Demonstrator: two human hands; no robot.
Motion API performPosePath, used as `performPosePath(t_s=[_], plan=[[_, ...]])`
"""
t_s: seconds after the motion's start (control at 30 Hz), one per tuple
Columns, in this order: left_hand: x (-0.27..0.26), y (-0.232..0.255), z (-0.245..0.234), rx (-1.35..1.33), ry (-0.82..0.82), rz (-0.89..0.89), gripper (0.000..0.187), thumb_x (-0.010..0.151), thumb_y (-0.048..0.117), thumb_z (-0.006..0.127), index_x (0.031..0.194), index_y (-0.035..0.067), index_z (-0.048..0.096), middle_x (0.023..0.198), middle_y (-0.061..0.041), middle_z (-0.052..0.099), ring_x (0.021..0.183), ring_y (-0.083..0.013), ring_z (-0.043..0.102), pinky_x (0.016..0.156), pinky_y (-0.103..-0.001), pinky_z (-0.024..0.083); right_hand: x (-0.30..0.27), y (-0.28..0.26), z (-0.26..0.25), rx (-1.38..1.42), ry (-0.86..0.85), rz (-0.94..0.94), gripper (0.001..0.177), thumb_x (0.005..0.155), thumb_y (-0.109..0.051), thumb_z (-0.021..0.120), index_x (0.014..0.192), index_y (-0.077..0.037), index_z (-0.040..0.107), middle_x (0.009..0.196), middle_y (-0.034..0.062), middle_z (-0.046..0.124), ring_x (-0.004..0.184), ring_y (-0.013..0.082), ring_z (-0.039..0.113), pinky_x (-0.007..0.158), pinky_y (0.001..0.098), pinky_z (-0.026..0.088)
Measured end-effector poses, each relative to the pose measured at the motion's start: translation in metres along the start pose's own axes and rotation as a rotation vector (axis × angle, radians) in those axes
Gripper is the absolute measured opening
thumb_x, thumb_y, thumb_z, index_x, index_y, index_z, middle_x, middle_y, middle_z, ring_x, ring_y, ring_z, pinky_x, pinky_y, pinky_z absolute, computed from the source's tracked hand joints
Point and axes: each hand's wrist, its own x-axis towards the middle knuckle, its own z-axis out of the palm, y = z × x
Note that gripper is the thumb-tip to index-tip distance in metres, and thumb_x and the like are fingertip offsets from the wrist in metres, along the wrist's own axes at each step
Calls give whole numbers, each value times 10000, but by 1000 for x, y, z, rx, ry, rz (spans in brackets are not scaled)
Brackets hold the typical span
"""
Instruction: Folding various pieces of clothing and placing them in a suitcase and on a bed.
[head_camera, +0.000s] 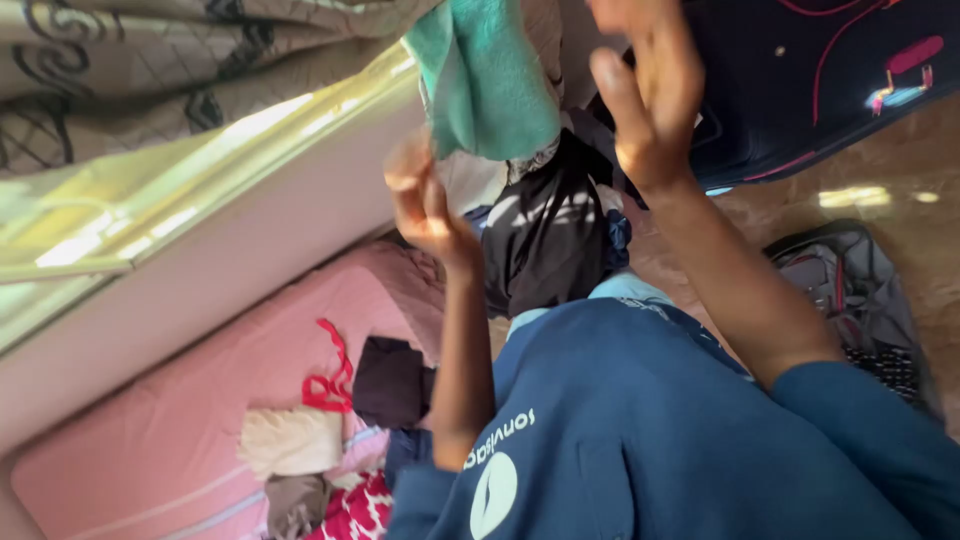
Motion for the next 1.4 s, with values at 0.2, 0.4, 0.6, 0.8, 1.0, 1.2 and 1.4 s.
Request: performPosePath(t_s=[0.2,0.4,0.6,0.8,1.0,1.2,1.4], plan=[[-114,-131,-146,756,-268,-345,326,989,234,670,1212,-4,673,1189,-132,719,1116,-244,677,1016,-347,505,-243,150,-107,-360,-218,668,415,897,-79,689,1301,-19,615,1194,56,687,1105,139,643,906,296,522],[-150,-161,-173,1305,-894,-784,679,823,488,763,1366,115,598,1118,-148,770,1079,-330,697,925,-437,513,-328,94,-109,-183,-228,1253,310,979,-230,665,1231,-49,671,1079,70,743,995,146,691,847,289,541],[-179,-186,-187,1247,-997,-517,570,805,449,825,1190,77,631,1151,-157,669,1045,-335,658,865,-443,534,-283,64,-112,-214,-222,962,353,974,-250,684,1251,-35,640,1088,74,716,991,148,666,857,301,539],[-235,-225,-201,1569,-761,-232,536,689,389,840,1038,31,648,1174,-206,657,1050,-406,633,780,-499,530,-279,75,-152,-352,-386,860,371,955,-248,704,1245,-24,642,1096,78,742,992,158,703,883,305,552],[-294,-183,-180,1249,-439,-601,409,853,429,742,924,29,690,810,-209,697,783,-405,658,726,-520,525,-297,69,-199,-233,-577,833,405,948,-253,696,1279,-30,629,1141,71,732,988,167,693,864,312,551],[-302,-72,-49,578,-301,-706,342,941,311,707,784,29,595,666,7,548,633,-79,468,562,-310,422,-331,84,-250,-267,-604,936,436,999,-315,703,1342,-53,638,1190,109,728,1047,207,666,934,337,551],[-339,-47,42,-46,-458,-689,176,1029,166,710,943,29,641,857,51,586,807,-37,523,687,-245,434,-305,31,-217,-70,-740,306,1024,784,-273,865,1530,64,250,1445,259,451,1320,328,445,1050,424,385]])
